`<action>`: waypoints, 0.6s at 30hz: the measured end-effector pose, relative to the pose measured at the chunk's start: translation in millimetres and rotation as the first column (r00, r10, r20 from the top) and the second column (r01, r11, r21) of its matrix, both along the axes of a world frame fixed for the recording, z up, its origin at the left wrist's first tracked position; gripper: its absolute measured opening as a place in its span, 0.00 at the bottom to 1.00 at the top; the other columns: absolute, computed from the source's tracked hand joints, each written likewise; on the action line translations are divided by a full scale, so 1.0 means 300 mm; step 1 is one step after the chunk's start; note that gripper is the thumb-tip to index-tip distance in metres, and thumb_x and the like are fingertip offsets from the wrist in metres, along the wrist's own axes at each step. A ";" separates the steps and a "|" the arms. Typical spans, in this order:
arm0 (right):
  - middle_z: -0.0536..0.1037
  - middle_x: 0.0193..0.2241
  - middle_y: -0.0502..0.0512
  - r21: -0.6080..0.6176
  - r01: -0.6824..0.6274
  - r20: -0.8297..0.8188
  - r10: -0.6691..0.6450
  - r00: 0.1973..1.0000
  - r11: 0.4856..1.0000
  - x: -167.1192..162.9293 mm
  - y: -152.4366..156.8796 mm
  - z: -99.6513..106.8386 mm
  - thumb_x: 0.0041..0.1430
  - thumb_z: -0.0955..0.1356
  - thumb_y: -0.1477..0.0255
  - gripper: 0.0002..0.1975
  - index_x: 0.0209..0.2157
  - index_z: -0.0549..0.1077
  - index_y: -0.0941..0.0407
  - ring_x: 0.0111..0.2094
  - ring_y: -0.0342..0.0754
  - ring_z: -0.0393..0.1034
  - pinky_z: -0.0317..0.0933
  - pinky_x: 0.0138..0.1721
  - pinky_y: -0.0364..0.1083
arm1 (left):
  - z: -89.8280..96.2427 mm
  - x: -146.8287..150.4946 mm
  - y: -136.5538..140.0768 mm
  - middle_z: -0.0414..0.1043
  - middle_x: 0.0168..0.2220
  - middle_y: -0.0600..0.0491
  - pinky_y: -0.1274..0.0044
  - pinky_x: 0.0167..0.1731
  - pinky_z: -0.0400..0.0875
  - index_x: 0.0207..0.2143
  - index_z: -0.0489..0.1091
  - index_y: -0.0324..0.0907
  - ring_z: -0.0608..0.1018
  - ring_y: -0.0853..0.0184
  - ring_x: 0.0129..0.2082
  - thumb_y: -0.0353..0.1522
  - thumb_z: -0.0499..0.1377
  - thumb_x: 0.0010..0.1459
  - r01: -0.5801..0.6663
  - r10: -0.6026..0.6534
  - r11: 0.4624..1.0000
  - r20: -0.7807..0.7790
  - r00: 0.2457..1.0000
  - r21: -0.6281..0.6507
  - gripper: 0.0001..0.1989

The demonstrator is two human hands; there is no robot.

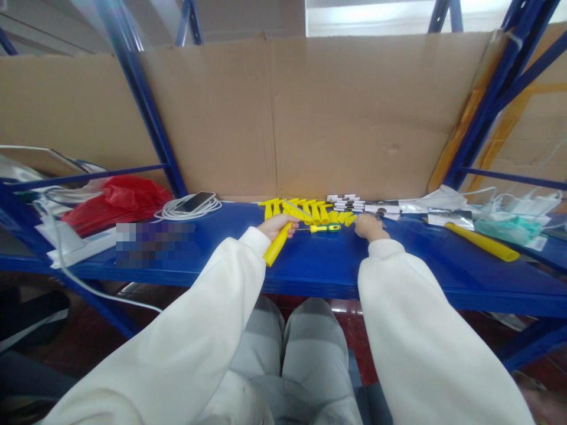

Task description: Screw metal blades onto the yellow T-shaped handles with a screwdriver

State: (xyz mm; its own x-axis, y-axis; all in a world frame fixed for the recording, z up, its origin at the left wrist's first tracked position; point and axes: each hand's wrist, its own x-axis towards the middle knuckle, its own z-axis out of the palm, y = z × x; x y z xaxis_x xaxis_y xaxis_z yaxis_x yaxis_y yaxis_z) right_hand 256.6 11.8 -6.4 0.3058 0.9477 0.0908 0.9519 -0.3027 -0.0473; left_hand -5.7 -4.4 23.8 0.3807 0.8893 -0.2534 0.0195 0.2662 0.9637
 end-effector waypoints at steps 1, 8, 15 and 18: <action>0.76 0.54 0.76 0.001 -0.011 0.007 0.011 1.000 1.000 0.000 0.002 -0.001 0.61 0.63 0.79 0.22 0.55 0.75 0.65 0.56 0.61 0.72 0.67 0.52 0.52 | 0.000 0.000 0.000 0.57 0.15 0.62 0.84 0.15 0.51 0.29 0.59 0.43 0.58 0.76 0.12 0.22 0.50 0.66 -0.002 0.002 1.000 -0.001 1.000 0.000 0.12; 0.81 0.38 0.70 0.120 -0.139 -0.054 0.146 0.988 0.983 0.001 0.017 0.009 0.58 0.64 0.80 0.12 0.37 0.79 0.63 0.43 0.56 0.77 0.66 0.42 0.47 | 0.007 -0.001 -0.015 0.57 0.15 0.61 0.83 0.15 0.52 0.31 0.62 0.42 0.58 0.75 0.13 0.22 0.50 0.64 -0.018 0.017 1.000 0.022 1.000 0.012 0.10; 0.78 0.30 0.55 0.476 -0.439 -0.258 0.598 0.759 0.762 -0.161 0.029 0.034 0.59 0.64 0.78 0.06 0.31 0.72 0.57 0.32 0.47 0.70 0.64 0.38 0.43 | 0.000 0.004 -0.007 0.58 0.16 0.62 0.84 0.13 0.54 0.35 0.65 0.42 0.60 0.75 0.11 0.22 0.54 0.61 -0.029 0.028 0.999 0.033 0.999 0.035 0.06; 0.78 0.32 0.55 0.425 -0.532 -0.241 0.658 0.713 0.732 -0.249 0.021 0.051 0.58 0.65 0.79 0.06 0.30 0.72 0.57 0.33 0.46 0.70 0.64 0.38 0.42 | -0.001 0.006 -0.007 0.59 0.16 0.62 0.84 0.12 0.54 0.33 0.65 0.42 0.61 0.76 0.11 0.22 0.55 0.60 -0.037 0.035 0.998 0.041 0.999 0.052 0.06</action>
